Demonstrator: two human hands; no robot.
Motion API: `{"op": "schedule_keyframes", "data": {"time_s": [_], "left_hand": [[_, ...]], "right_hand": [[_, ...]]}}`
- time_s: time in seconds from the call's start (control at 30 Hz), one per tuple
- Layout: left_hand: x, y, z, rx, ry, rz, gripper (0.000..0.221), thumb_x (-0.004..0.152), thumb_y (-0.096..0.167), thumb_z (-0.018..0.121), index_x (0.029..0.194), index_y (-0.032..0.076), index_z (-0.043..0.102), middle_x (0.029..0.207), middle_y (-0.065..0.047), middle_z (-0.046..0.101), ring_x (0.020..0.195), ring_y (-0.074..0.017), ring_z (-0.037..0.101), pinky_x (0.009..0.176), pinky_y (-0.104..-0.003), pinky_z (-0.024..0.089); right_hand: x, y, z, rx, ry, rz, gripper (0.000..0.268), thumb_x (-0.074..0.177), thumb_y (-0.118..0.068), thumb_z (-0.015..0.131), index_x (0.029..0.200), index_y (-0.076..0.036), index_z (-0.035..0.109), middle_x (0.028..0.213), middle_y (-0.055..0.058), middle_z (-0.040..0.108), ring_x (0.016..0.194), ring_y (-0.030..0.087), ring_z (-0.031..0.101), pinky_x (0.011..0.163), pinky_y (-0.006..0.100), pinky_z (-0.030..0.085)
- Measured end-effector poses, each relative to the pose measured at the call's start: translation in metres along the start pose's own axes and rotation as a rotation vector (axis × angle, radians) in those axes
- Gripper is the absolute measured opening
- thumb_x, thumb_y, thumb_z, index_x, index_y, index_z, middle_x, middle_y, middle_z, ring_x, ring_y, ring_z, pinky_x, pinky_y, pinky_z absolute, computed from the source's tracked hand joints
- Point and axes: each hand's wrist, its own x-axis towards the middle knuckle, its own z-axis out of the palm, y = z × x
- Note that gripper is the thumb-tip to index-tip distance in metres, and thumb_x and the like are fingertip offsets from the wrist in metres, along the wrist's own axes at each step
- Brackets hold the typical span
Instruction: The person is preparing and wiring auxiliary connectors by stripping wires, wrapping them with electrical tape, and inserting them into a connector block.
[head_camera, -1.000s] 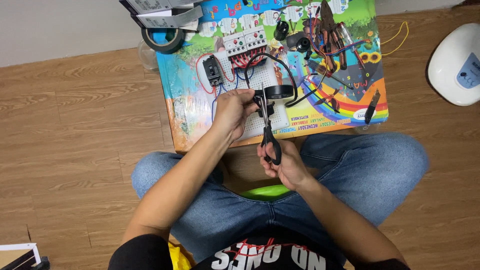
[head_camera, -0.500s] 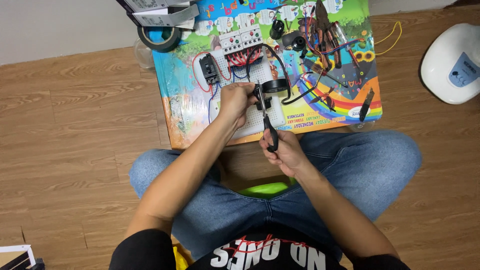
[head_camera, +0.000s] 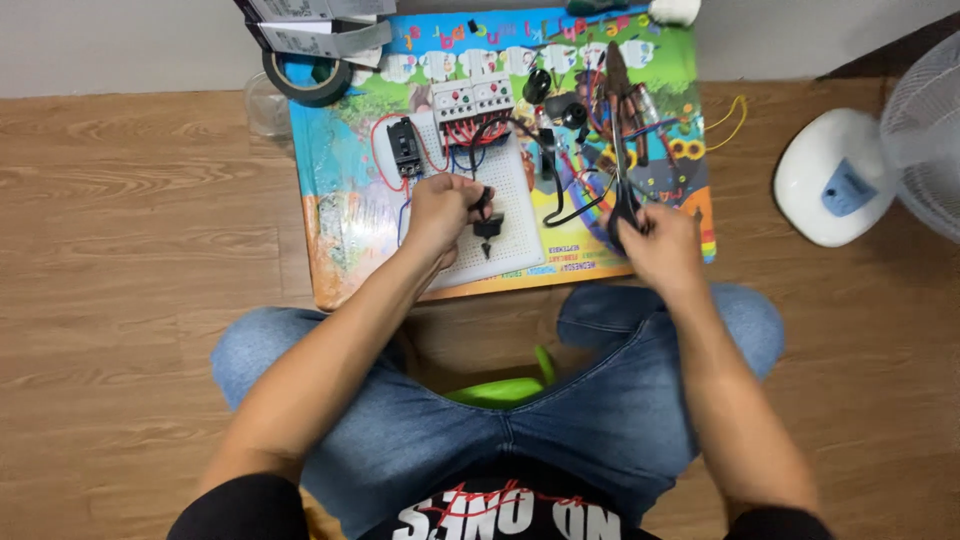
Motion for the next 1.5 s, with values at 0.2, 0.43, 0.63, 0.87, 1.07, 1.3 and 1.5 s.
{"op": "schedule_keyframes", "data": {"time_s": [0.2, 0.43, 0.63, 0.87, 1.07, 1.3, 1.5], "left_hand": [[-0.013, 0.022, -0.015, -0.018, -0.051, -0.005, 0.007, 0.087, 0.004, 0.069, 0.091, -0.002, 0.07, 0.075, -0.012, 0.068, 0.063, -0.0212, 0.076, 0.062, -0.027, 0.063], [-0.023, 0.042, -0.022, -0.055, -0.126, -0.025, 0.008, 0.084, 0.006, 0.073, 0.09, 0.001, 0.073, 0.076, -0.009, 0.068, 0.068, -0.0198, 0.075, 0.066, -0.027, 0.062], [-0.031, 0.061, -0.025, 0.013, -0.082, 0.084, 0.01, 0.077, 0.006, 0.076, 0.086, 0.002, 0.077, 0.07, -0.008, 0.064, 0.065, -0.0154, 0.068, 0.059, -0.026, 0.056], [-0.048, 0.083, -0.023, 0.322, -0.295, 0.308, 0.011, 0.081, 0.007, 0.069, 0.086, 0.006, 0.079, 0.072, -0.009, 0.069, 0.063, -0.0168, 0.068, 0.06, -0.028, 0.055], [-0.049, 0.08, -0.034, 0.214, -0.547, 0.243, 0.015, 0.092, 0.006, 0.064, 0.099, -0.003, 0.073, 0.081, -0.011, 0.066, 0.069, -0.0138, 0.07, 0.06, -0.025, 0.057], [-0.052, 0.107, -0.044, 0.241, -0.571, 0.309, 0.026, 0.083, -0.004, 0.073, 0.108, -0.01, 0.07, 0.085, -0.012, 0.07, 0.075, -0.0115, 0.071, 0.069, -0.027, 0.061], [-0.047, 0.095, -0.041, 0.079, -0.558, 0.198, 0.016, 0.083, -0.003, 0.076, 0.098, -0.009, 0.074, 0.076, -0.015, 0.073, 0.069, -0.0143, 0.075, 0.061, -0.024, 0.061]], "right_hand": [[0.038, -0.024, 0.011, -0.308, -0.127, 0.028, 0.034, 0.083, -0.028, 0.082, 0.07, 0.002, 0.071, 0.061, 0.027, 0.063, 0.069, 0.048, 0.07, 0.057, 0.048, 0.055], [0.053, -0.064, 0.015, -0.55, -0.344, 0.081, 0.043, 0.087, -0.034, 0.078, 0.092, 0.008, 0.078, 0.083, 0.03, 0.072, 0.085, 0.048, 0.075, 0.067, 0.056, 0.061], [0.067, -0.075, -0.005, -0.654, -0.361, 0.089, 0.045, 0.088, -0.046, 0.074, 0.105, -0.006, 0.082, 0.1, 0.028, 0.071, 0.094, 0.053, 0.072, 0.076, 0.064, 0.06], [0.062, -0.194, -0.029, 0.103, -0.106, -0.956, 0.026, 0.097, -0.012, 0.068, 0.122, -0.004, 0.068, 0.123, 0.017, 0.071, 0.121, 0.037, 0.063, 0.113, 0.055, 0.027], [0.08, -0.18, -0.004, 0.337, -0.364, -0.942, 0.012, 0.094, 0.002, 0.069, 0.102, -0.005, 0.073, 0.096, 0.013, 0.072, 0.093, 0.038, 0.069, 0.099, 0.053, 0.049], [0.088, -0.177, -0.009, 0.459, -0.304, -0.838, 0.009, 0.093, 0.004, 0.075, 0.099, -0.002, 0.078, 0.087, 0.011, 0.072, 0.074, 0.028, 0.065, 0.07, 0.038, 0.054], [0.077, -0.186, -0.001, 0.4, -0.041, -1.25, 0.03, 0.083, 0.012, 0.081, 0.109, 0.002, 0.073, 0.11, 0.023, 0.073, 0.098, 0.041, 0.072, 0.09, 0.054, 0.059]]}}
